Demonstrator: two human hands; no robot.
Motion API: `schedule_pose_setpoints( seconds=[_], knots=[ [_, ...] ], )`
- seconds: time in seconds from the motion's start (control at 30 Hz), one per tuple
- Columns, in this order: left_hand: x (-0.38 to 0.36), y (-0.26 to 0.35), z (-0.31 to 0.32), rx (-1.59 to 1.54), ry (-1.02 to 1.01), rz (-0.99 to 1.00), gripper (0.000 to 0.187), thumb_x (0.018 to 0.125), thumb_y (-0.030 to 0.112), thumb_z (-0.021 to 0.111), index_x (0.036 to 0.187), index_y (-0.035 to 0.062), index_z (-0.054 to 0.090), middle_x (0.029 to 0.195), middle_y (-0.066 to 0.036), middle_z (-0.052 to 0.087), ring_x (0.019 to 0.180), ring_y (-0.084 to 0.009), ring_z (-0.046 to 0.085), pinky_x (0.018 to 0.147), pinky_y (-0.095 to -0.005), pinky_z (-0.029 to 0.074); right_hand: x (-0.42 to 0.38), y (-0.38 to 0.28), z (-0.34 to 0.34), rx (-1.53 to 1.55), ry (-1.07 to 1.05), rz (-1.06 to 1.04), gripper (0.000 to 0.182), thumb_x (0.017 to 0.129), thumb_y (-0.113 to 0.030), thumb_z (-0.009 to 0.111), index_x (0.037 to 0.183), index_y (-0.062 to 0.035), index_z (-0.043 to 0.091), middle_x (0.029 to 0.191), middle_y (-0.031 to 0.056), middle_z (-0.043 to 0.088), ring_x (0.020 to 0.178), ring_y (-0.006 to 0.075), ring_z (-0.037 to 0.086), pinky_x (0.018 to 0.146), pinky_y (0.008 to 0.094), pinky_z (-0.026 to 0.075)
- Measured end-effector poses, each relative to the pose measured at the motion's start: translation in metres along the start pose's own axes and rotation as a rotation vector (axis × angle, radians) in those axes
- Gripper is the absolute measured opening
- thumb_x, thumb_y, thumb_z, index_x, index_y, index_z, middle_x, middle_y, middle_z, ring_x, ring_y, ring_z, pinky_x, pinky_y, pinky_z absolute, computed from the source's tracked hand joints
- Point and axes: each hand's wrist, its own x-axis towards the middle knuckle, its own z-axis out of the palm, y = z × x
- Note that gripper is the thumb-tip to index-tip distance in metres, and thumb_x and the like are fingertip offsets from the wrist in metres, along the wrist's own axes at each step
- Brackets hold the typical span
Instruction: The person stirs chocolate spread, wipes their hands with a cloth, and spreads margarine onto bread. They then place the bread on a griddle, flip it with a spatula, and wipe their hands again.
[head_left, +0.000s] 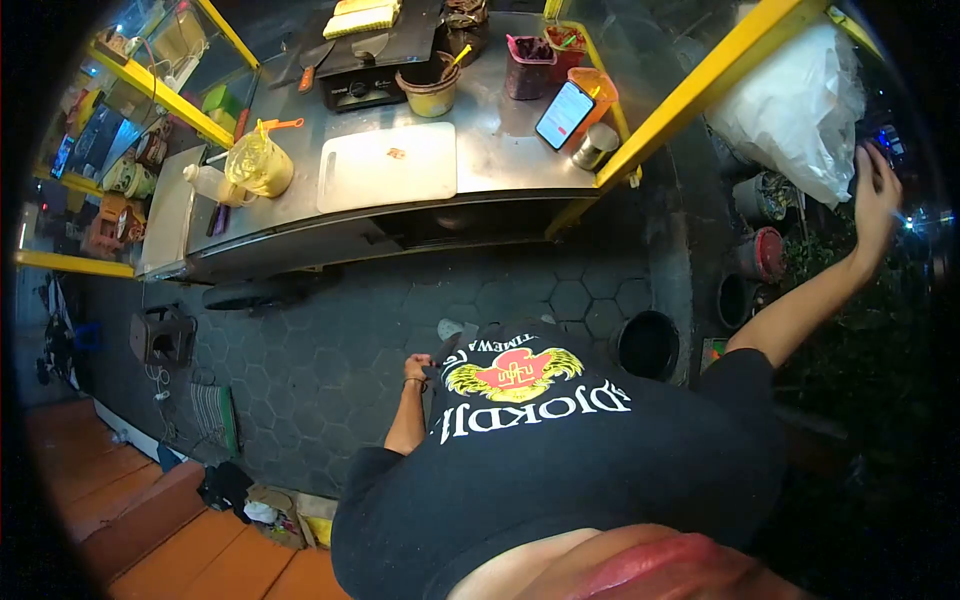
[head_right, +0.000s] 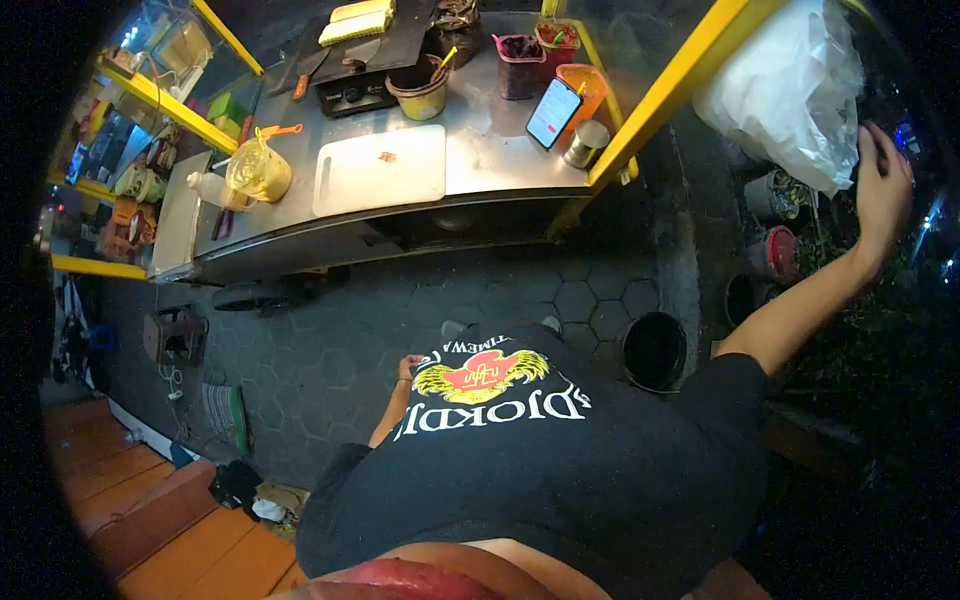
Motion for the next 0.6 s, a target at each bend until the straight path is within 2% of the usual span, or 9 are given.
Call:
schedule_pose_setpoints(
  seconds=[0.03,0.07,0.2,0.23,0.3,0.33,0.4,0.5,0.6],
  knots=[
    [0.007,0.003,-0.011,-0.084,0.019,-0.029,0.013,0.085,0.010,0.061,0.089,0.0005,0.069,0.071,-0.007,0.067,0.060,-0.0154,0.063,0.054,-0.0305,0.052,-0.020,-0.051,-0.021,-0.131,0.200,0.041,0.034,0.093,-0.031,0.064,0.114,-0.0061,0.069,0.108,0.0108,0.069,0.098,0.0172,0.064,0.086,0.0324,0.049],
    [0.012,0.006,-0.023,-0.167,0.039,-0.059,0.011,0.083,0.007,0.062,0.087,-0.0008,0.069,0.070,-0.006,0.067,0.060,-0.0140,0.062,0.055,-0.0281,0.051,-0.031,-0.078,-0.035,-0.162,0.324,-0.006,0.029,0.092,-0.026,0.066,0.111,-0.0047,0.070,0.104,0.0100,0.069,0.094,0.0163,0.065,0.083,0.0322,0.052],
    [0.015,0.010,-0.063,-0.029,0.019,0.038,0.020,0.088,0.012,0.058,0.080,0.0054,0.075,0.070,-0.005,0.070,0.062,-0.0125,0.062,0.059,-0.0282,0.050,-0.064,-0.219,-0.019,0.775,0.612,-0.172,0.023,0.090,-0.004,0.064,0.112,0.0026,0.068,0.102,0.0117,0.069,0.088,0.0163,0.067,0.077,0.0280,0.054],
    [0.017,0.014,-0.068,0.090,0.052,0.025,0.022,0.089,0.015,0.058,0.080,0.0061,0.075,0.073,-0.006,0.071,0.064,-0.0131,0.063,0.063,-0.0290,0.051,-0.070,-0.238,-0.003,0.704,0.567,-0.276,0.023,0.090,-0.003,0.063,0.111,0.0036,0.067,0.103,0.0121,0.069,0.089,0.0160,0.066,0.078,0.0279,0.053],
    [0.025,0.011,-0.086,0.219,0.056,0.008,0.027,0.091,0.028,0.059,0.081,0.0090,0.077,0.083,-0.009,0.074,0.070,-0.0147,0.066,0.074,-0.0310,0.051,-0.084,-0.291,0.033,0.816,0.328,-0.322,0.022,0.089,-0.002,0.062,0.110,0.0018,0.067,0.104,0.0092,0.068,0.090,0.0137,0.062,0.080,0.0266,0.050],
    [0.040,-0.011,-0.087,0.320,0.141,0.042,0.031,0.093,0.032,0.057,0.080,0.0107,0.076,0.076,-0.008,0.072,0.066,-0.0166,0.065,0.063,-0.0325,0.053,-0.084,-0.316,0.052,0.767,0.190,-0.400,0.021,0.089,-0.004,0.063,0.109,-0.0025,0.068,0.102,0.0044,0.067,0.089,0.0115,0.060,0.080,0.0253,0.048],
    [0.019,0.021,-0.094,0.132,0.159,-0.168,0.030,0.093,0.034,0.057,0.081,0.0130,0.075,0.069,-0.006,0.066,0.058,-0.0166,0.063,0.049,-0.0317,0.052,-0.103,-0.357,0.098,0.868,-0.218,-0.360,0.021,0.087,-0.007,0.066,0.108,-0.0052,0.068,0.099,0.0046,0.067,0.087,0.0105,0.061,0.078,0.0242,0.049],
    [0.042,-0.041,-0.092,-0.221,0.279,-0.119,0.022,0.092,0.026,0.059,0.082,0.0116,0.072,0.066,-0.004,0.062,0.050,-0.0152,0.059,0.039,-0.0291,0.048,-0.144,-0.401,0.173,0.912,-0.590,-0.574,0.016,0.081,-0.004,0.067,0.097,-0.0016,0.066,0.088,0.0109,0.064,0.084,0.0263,0.063,0.076,0.0354,0.050],
    [-0.007,-0.021,-0.083,-0.262,0.333,-0.014,0.012,0.089,0.013,0.060,0.083,0.0087,0.070,0.070,-0.005,0.064,0.051,-0.0130,0.058,0.041,-0.0290,0.049,-0.189,-0.443,0.220,0.986,-0.852,-0.681,0.011,0.079,-0.004,0.066,0.089,-0.0009,0.068,0.081,0.0158,0.065,0.080,0.0324,0.065,0.071,0.0399,0.051]
  ],
)
